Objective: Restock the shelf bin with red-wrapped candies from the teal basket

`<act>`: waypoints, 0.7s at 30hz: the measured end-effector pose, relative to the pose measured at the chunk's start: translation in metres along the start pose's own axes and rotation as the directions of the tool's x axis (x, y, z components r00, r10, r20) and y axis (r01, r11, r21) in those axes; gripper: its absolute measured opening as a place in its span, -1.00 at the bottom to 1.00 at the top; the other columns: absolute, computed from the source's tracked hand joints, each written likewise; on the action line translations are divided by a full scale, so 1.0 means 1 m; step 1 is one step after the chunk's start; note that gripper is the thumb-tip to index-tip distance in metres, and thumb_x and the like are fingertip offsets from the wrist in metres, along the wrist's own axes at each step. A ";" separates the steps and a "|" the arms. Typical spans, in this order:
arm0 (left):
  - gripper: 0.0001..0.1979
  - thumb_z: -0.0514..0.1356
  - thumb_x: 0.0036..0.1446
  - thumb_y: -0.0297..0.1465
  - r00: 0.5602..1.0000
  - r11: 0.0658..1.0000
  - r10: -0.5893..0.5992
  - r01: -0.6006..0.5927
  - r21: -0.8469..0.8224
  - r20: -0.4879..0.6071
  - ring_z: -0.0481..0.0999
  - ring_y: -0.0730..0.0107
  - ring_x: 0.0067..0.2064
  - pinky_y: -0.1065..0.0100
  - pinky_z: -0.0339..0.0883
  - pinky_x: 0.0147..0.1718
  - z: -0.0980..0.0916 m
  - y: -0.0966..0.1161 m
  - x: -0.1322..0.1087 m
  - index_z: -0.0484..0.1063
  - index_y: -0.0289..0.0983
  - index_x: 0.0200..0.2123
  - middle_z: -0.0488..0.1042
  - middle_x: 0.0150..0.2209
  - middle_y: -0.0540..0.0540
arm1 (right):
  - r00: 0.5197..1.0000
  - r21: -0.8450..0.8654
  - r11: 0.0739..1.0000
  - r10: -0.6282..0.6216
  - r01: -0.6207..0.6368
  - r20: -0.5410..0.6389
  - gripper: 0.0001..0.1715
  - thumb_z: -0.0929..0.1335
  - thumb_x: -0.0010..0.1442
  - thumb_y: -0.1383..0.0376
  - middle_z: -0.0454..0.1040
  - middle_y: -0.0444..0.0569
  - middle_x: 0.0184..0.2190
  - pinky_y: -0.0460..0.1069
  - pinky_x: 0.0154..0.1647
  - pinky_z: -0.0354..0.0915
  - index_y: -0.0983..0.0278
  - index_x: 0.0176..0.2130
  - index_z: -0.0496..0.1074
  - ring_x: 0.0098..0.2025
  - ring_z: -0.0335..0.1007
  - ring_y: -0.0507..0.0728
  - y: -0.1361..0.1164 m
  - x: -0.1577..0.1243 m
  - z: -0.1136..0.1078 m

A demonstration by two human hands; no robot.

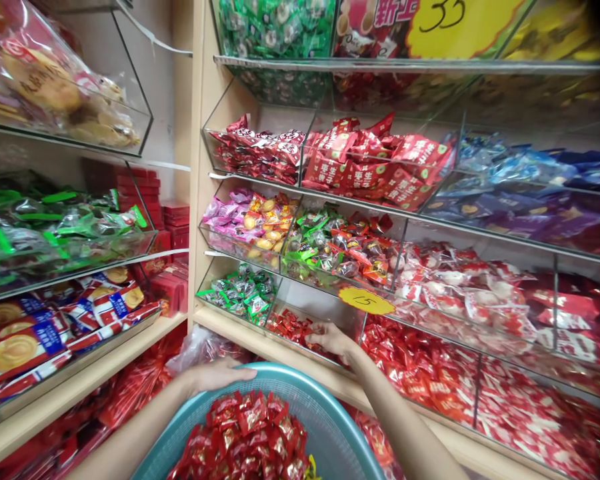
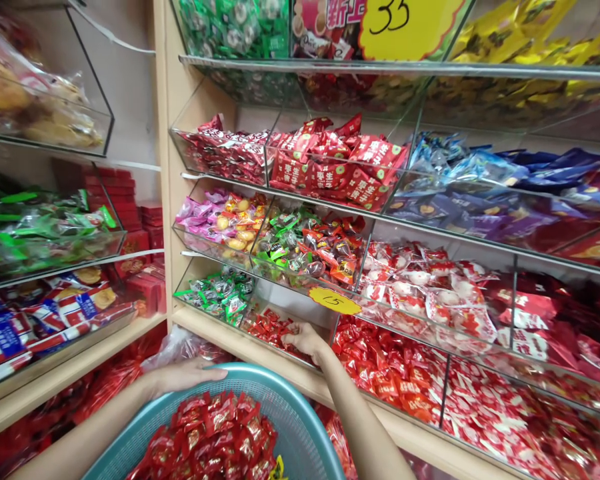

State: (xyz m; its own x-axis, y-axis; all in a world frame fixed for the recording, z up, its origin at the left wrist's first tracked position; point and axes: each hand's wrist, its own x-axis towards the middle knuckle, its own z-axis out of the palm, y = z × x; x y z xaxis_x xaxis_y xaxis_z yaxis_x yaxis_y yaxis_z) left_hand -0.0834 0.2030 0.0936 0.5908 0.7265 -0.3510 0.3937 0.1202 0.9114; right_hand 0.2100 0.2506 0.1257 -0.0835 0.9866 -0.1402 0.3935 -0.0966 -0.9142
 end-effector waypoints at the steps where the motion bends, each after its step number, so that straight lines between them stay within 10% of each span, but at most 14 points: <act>1: -0.40 0.15 0.01 -0.02 1.000 1.000 0.006 -0.006 -0.015 0.013 0.42 0.16 -0.06 0.32 0.26 -0.05 0.000 0.000 0.000 0.44 -0.40 -0.07 0.43 -0.10 -0.19 | 1.000 0.050 0.999 0.003 -0.003 -0.009 -0.69 0.40 -0.06 0.36 0.40 -0.15 -0.50 -0.12 -0.47 0.19 0.39 -0.25 0.38 -0.49 0.27 -0.02 -0.002 -0.001 0.001; 9: -0.44 0.15 0.02 -0.03 0.999 0.999 0.032 -0.032 -0.003 0.028 0.43 0.18 -0.07 0.34 0.27 -0.05 -0.003 -0.003 0.004 0.46 -0.38 -0.10 0.43 -0.11 -0.16 | 0.989 0.592 0.804 0.125 -0.056 -0.076 -0.90 0.32 0.12 0.32 0.41 -0.13 -0.45 -0.16 -0.47 0.34 0.29 -0.30 0.32 -0.55 0.32 -0.08 -0.008 0.003 0.005; 13: -0.41 0.14 0.02 -0.01 1.000 0.998 0.021 -0.022 0.054 0.011 0.41 0.22 -0.04 0.38 0.25 -0.03 -0.003 0.000 0.002 0.45 -0.38 -0.08 0.42 -0.09 -0.14 | 0.981 0.855 0.517 0.187 -0.053 -0.052 -0.98 0.27 0.15 0.38 0.44 -0.09 -0.46 -0.10 -0.33 0.44 0.29 -0.34 0.26 -0.41 0.45 0.00 -0.005 0.011 0.011; 21: -0.41 0.16 -0.01 -0.01 0.999 0.999 -0.009 0.010 0.037 -0.033 0.42 0.23 -0.05 0.39 0.26 -0.04 0.000 0.008 -0.003 0.47 -0.39 -0.11 0.43 -0.10 -0.13 | 0.981 0.950 0.305 0.152 0.069 -0.120 -0.88 0.29 0.07 0.50 0.43 -0.15 -0.56 -0.02 -0.30 0.49 0.31 -0.43 0.26 -0.41 0.49 0.08 -0.001 0.008 0.015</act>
State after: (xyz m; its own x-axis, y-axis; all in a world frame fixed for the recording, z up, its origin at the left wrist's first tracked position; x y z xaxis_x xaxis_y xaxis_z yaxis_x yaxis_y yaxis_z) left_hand -0.0820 0.2013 0.1023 0.5640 0.7472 -0.3516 0.4253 0.1021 0.8993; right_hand 0.1949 0.2569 0.1197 0.0883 0.9689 -0.2311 -0.7555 -0.0861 -0.6495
